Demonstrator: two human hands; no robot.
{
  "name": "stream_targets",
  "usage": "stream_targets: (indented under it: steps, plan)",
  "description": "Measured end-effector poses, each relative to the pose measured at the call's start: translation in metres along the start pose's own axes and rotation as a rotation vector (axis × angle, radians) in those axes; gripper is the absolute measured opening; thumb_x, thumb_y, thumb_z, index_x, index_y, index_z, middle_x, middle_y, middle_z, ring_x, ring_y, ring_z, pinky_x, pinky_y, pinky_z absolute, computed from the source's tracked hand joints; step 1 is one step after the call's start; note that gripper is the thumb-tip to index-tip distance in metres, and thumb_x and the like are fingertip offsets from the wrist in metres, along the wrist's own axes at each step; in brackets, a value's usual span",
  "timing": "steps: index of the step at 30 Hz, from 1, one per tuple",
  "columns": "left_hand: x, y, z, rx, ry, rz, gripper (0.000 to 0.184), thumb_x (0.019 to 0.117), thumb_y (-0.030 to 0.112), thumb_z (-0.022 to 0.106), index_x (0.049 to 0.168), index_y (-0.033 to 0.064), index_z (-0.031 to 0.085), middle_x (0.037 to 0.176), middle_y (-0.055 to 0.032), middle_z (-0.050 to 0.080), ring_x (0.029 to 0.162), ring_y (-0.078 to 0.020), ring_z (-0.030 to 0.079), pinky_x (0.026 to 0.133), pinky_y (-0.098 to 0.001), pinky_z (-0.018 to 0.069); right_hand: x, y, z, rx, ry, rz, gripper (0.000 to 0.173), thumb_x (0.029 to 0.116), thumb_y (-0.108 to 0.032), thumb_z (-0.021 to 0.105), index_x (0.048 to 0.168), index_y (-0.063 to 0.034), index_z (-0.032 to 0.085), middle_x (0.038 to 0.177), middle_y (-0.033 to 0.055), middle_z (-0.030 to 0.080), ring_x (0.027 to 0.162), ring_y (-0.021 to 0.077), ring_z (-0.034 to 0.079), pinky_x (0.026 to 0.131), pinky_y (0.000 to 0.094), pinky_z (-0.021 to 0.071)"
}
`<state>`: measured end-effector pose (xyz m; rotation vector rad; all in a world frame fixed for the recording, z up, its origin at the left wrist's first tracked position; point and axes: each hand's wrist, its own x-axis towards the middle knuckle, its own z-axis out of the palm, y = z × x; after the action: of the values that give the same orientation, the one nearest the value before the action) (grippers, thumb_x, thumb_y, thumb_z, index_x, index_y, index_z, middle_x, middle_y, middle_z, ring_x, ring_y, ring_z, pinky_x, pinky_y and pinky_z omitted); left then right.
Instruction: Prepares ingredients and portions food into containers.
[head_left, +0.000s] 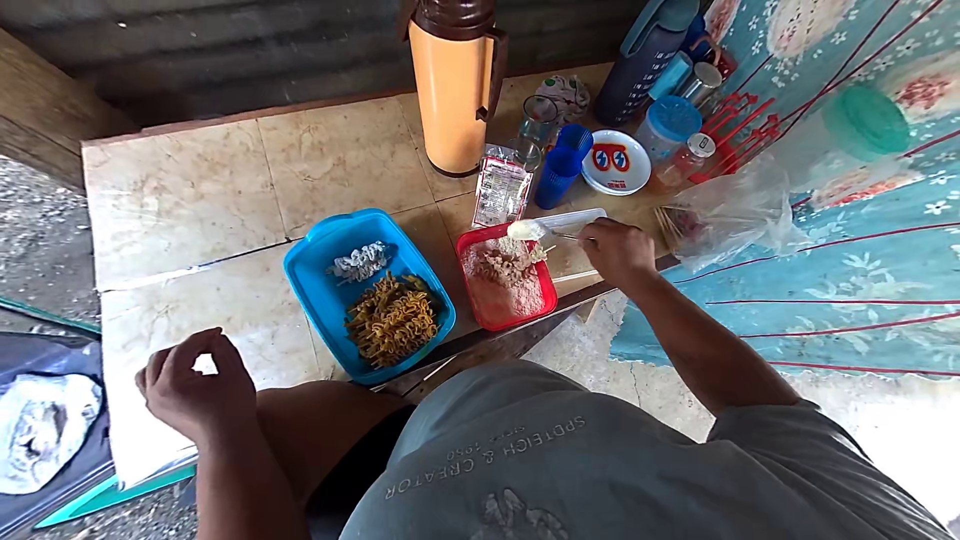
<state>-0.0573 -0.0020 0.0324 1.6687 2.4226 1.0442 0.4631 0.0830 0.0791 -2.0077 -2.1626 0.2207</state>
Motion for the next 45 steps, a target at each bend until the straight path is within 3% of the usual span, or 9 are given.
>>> stream_targets:
  steps: [3, 8, 14, 23, 29, 32, 36, 38, 45]
  plan:
    - [0.001, 0.002, 0.001, 0.022, -0.006, 0.021, 0.033, 0.1022, 0.017, 0.054, 0.120, -0.0056, 0.070, 0.111, -0.0296, 0.069, 0.114, -0.0433, 0.061, 0.104, -0.0512, 0.0423, -0.005, 0.036, -0.011, 0.322, -0.089, 0.249, 0.021, 0.1019, -0.021, 0.066, 0.114, -0.0080, 0.076, 0.112, 0.0160, 0.074, 0.105, 0.0357, 0.070, 0.092, 0.0653, 0.0514]
    - [0.008, 0.051, 0.009, -0.019, -0.132, 0.330, 0.031, 0.1000, 0.015, 0.058, 0.117, -0.0092, 0.070, 0.107, -0.0345, 0.067, 0.109, -0.0535, 0.062, 0.099, -0.0628, 0.0453, -0.028, 0.076, 0.005, 0.648, -0.049, 0.455, 0.019, 0.1001, -0.013, 0.069, 0.114, -0.0021, 0.074, 0.105, 0.0158, 0.073, 0.091, 0.0226, 0.067, 0.085, 0.0454, 0.0540]
    - [0.007, 0.203, 0.078, -0.171, -0.393, 0.817, 0.019, 0.0968, 0.014, 0.067, 0.104, 0.0018, 0.078, 0.102, -0.0225, 0.072, 0.106, -0.0435, 0.066, 0.094, -0.0581, 0.0514, -0.039, 0.090, 0.016, 0.262, -0.194, 0.633, 0.027, 0.1054, -0.022, 0.055, 0.124, -0.0143, 0.073, 0.122, 0.0193, 0.072, 0.117, 0.0455, 0.065, 0.092, 0.0728, 0.0463]
    - [-0.012, 0.342, 0.222, 0.203, -0.921, 1.290, 0.027, 0.1008, 0.006, 0.057, 0.117, 0.0135, 0.077, 0.122, -0.0150, 0.067, 0.124, -0.0358, 0.057, 0.102, -0.0525, 0.0456, -0.069, 0.084, 0.037, 0.286, -0.145, 0.615, 0.025, 0.1067, -0.023, 0.055, 0.121, -0.0146, 0.074, 0.120, 0.0174, 0.073, 0.111, 0.0440, 0.068, 0.088, 0.0721, 0.0488]
    - [0.006, 0.338, 0.233, 0.288, -0.815, 1.406, 0.021, 0.0954, -0.004, 0.058, 0.097, 0.0045, 0.077, 0.116, -0.0151, 0.068, 0.119, -0.0352, 0.059, 0.099, -0.0522, 0.0463, -0.077, 0.094, 0.040, 0.103, -0.029, 0.496, 0.026, 0.1049, -0.015, 0.054, 0.118, -0.0093, 0.076, 0.119, 0.0198, 0.073, 0.103, 0.0466, 0.070, 0.082, 0.0706, 0.0515]
    - [0.022, 0.326, 0.218, 0.343, -0.821, 1.313, 0.020, 0.0956, -0.005, 0.058, 0.101, 0.0022, 0.076, 0.116, -0.0163, 0.068, 0.119, -0.0368, 0.059, 0.098, -0.0537, 0.0457, -0.062, 0.098, 0.032, -0.058, -0.053, 0.333, 0.024, 0.1018, -0.011, 0.054, 0.110, -0.0034, 0.076, 0.113, 0.0217, 0.072, 0.101, 0.0451, 0.070, 0.084, 0.0668, 0.0505]
    - [0.041, 0.289, 0.211, 0.456, -0.775, 1.184, 0.015, 0.0951, -0.003, 0.060, 0.097, -0.0004, 0.074, 0.113, -0.0171, 0.068, 0.118, -0.0379, 0.059, 0.097, -0.0551, 0.0466, -0.020, 0.080, 0.013, -0.198, -0.358, 0.296, 0.023, 0.0996, -0.013, 0.057, 0.112, -0.0051, 0.075, 0.121, 0.0199, 0.070, 0.110, 0.0425, 0.067, 0.092, 0.0659, 0.0475]
    - [0.047, 0.271, 0.209, 0.516, -0.757, 1.113, 0.016, 0.0966, -0.001, 0.058, 0.098, 0.0005, 0.073, 0.114, -0.0165, 0.067, 0.119, -0.0371, 0.058, 0.097, -0.0539, 0.0462, -0.004, 0.067, 0.009, -0.232, -0.464, 0.287, 0.022, 0.0987, -0.017, 0.059, 0.107, -0.0047, 0.074, 0.117, 0.0210, 0.070, 0.108, 0.0432, 0.067, 0.084, 0.0674, 0.0502]
    - [0.046, 0.216, 0.146, 0.166, -0.562, 0.937, 0.018, 0.0997, 0.018, 0.066, 0.111, 0.0086, 0.077, 0.117, -0.0185, 0.070, 0.122, -0.0424, 0.060, 0.096, -0.0614, 0.0481, 0.009, 0.048, 0.023, -0.129, -0.468, 0.274, 0.027, 0.1013, -0.022, 0.055, 0.115, -0.0097, 0.075, 0.119, 0.0178, 0.071, 0.112, 0.0408, 0.068, 0.084, 0.0663, 0.0517]
